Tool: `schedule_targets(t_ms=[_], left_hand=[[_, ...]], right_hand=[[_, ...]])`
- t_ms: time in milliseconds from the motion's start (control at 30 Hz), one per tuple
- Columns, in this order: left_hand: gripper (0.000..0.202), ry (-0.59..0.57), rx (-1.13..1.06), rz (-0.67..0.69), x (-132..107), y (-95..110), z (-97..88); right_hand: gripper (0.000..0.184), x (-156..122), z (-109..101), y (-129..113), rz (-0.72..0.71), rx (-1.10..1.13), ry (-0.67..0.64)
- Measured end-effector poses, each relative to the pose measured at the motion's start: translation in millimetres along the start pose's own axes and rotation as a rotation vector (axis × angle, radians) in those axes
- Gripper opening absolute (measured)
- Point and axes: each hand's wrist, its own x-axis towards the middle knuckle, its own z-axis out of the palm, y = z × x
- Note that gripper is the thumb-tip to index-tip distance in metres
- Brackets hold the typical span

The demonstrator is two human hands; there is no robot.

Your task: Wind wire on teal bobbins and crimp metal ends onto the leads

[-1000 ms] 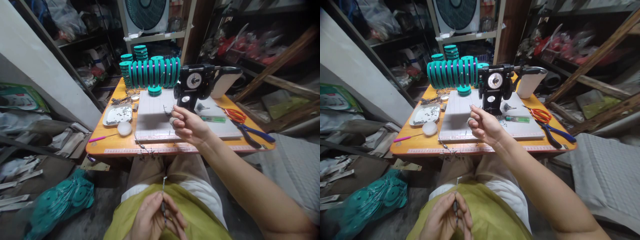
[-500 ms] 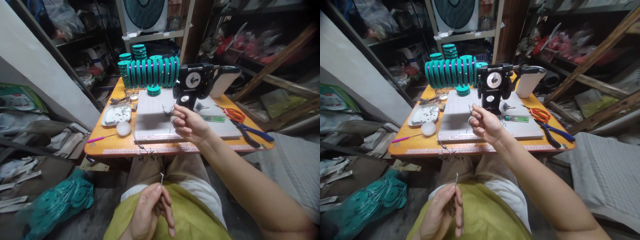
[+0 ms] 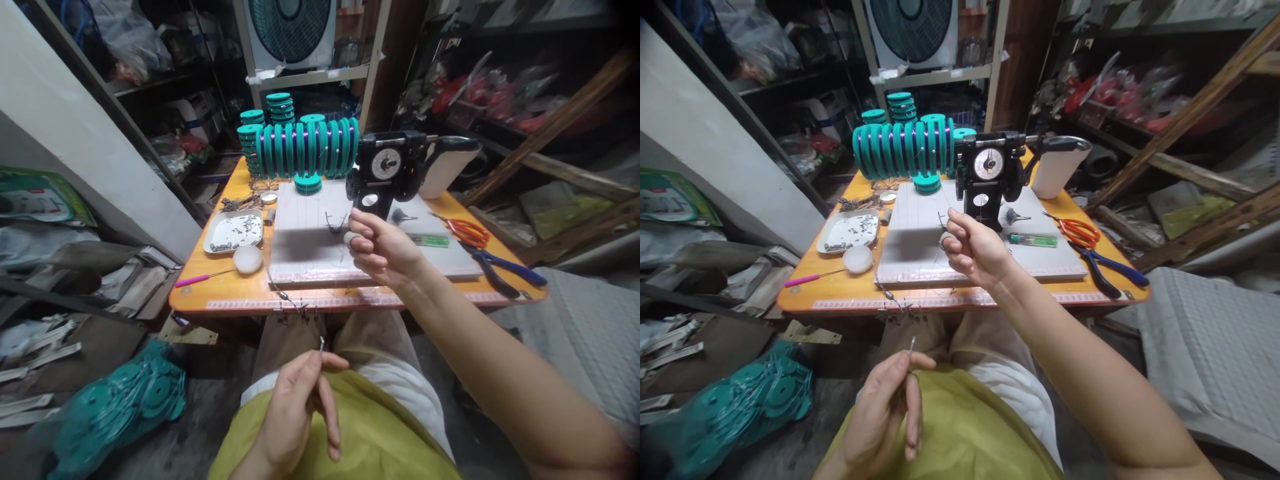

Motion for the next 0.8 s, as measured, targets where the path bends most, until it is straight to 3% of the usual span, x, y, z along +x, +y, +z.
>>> schedule_targets(t_ms=[433,533,633,700,800], left_hand=[[0.036,0.011,-0.038,0.021,-5,-5,-5.0],[0.033,0.048,0.26,0.129,0,2,-6.6],[0.022,0.135,0.822,0.442,10,7,-17.5],[0.026,0.18,1.1,0.632,18,10,-25.7],[0.037,0.193,1.227,0.803,34,20,-23.4]], right_hand=[[0.047,2,0,5,-0.032,-0.027,-0.003],[0.044,0,0,2,-0.03,-0.076,-0.042],[0.033,-7,0,-5,-0.019,-0.224,-0.127],[0.026,-13,1,-11,-0.07,-0.368,-0.165],[0.023,-19,4,-18,-0.16,-0.551,-0.207]])
